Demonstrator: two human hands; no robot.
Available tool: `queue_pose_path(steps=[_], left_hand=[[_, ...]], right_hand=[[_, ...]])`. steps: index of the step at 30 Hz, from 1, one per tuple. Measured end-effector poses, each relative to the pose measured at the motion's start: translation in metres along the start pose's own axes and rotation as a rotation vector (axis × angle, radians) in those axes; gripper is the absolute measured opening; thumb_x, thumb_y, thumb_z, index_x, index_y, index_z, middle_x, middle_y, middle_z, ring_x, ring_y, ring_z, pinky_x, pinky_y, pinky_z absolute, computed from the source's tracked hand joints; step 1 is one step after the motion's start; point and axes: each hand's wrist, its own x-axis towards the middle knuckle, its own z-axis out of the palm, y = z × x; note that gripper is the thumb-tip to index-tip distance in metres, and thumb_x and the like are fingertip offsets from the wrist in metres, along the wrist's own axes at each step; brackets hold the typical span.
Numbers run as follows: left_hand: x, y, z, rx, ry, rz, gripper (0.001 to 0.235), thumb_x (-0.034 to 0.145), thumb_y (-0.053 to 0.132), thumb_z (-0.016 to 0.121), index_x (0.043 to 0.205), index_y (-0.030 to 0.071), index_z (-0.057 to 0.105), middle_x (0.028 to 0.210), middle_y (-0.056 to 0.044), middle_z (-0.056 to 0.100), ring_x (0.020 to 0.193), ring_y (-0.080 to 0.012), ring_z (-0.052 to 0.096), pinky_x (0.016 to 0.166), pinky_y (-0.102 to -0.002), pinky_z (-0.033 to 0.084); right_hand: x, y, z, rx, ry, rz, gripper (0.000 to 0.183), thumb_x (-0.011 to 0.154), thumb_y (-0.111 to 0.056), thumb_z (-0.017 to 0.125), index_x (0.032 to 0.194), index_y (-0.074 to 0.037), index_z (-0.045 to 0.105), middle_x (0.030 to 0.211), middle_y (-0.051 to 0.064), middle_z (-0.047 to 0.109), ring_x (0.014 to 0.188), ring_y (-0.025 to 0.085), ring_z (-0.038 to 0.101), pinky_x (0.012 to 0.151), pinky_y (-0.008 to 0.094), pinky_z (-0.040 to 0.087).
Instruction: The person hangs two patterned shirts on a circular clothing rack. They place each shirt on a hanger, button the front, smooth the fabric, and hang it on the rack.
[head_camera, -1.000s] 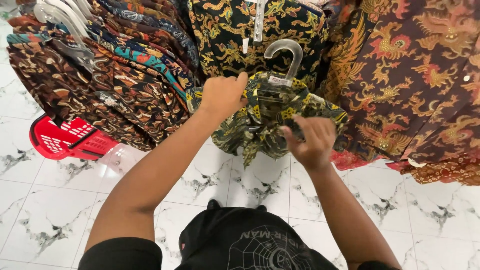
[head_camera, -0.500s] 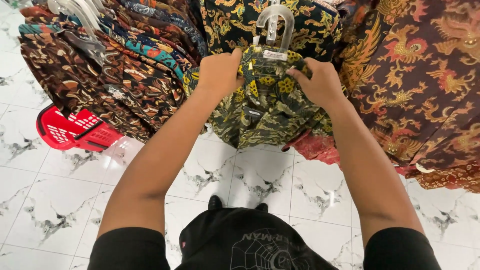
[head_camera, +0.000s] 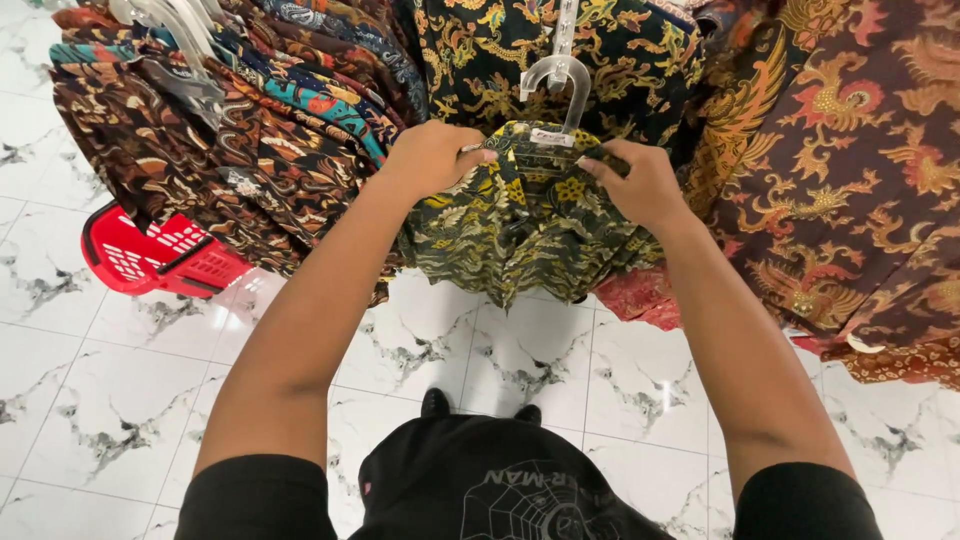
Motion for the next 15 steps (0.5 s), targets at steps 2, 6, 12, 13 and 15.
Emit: queue_pose_path(steps=[2, 6, 12, 13, 15], left_hand=[[0.002, -0.002, 0.001, -0.114, -0.004, 0.014, 0.038, 0.112, 0.031, 0.051, 0.134, 0.006, 0.069, 0.114, -0.020, 0.075, 0.090, -0.0383, 0.074, 0.075, -0.048, 0.058], [0.000, -0.010, -0.005, -0.172, -0.016, 0.006, 0.036, 0.113, 0.026, 0.050, 0.136, 0.004, 0.068, 0.112, -0.022, 0.075, 0.086, -0.0391, 0.073, 0.073, -0.050, 0.056], [-0.012, -0.082, -0.002, 0.057, -0.135, -0.131, 0.036, 0.105, 0.034, 0.064, 0.133, 0.012, 0.071, 0.120, -0.017, 0.074, 0.104, -0.0402, 0.071, 0.086, -0.054, 0.057], [-0.022, -0.090, -0.003, 0.042, -0.141, -0.194, 0.042, 0.103, 0.036, 0.067, 0.137, 0.010, 0.069, 0.123, -0.018, 0.073, 0.107, -0.0409, 0.070, 0.087, -0.054, 0.057], [-0.042, -0.099, -0.004, 0.024, -0.153, -0.262, 0.049, 0.100, 0.037, 0.069, 0.140, 0.009, 0.067, 0.126, -0.019, 0.071, 0.110, -0.0416, 0.069, 0.089, -0.054, 0.057]], right_hand=[[-0.001, -0.014, 0.001, 0.051, 0.068, -0.053, 0.046, 0.108, -0.027, 0.071, 0.131, 0.012, 0.063, 0.127, 0.032, 0.064, 0.127, 0.050, 0.056, 0.101, 0.061, 0.051], [0.005, -0.013, 0.000, 0.088, 0.084, -0.061, 0.046, 0.107, -0.026, 0.073, 0.130, 0.013, 0.063, 0.126, 0.032, 0.064, 0.128, 0.051, 0.055, 0.104, 0.059, 0.049], [-0.010, 0.016, -0.010, -0.099, 0.000, 0.096, 0.052, 0.102, -0.022, 0.076, 0.135, 0.014, 0.060, 0.131, 0.034, 0.062, 0.131, 0.050, 0.053, 0.107, 0.060, 0.046], [-0.016, 0.022, -0.014, -0.076, 0.025, 0.121, 0.050, 0.100, -0.023, 0.078, 0.133, 0.012, 0.063, 0.129, 0.032, 0.064, 0.128, 0.050, 0.055, 0.104, 0.058, 0.048], [-0.026, 0.044, -0.016, -0.053, 0.042, 0.147, 0.049, 0.099, -0.024, 0.080, 0.131, 0.010, 0.066, 0.128, 0.031, 0.065, 0.125, 0.050, 0.058, 0.102, 0.057, 0.049]])
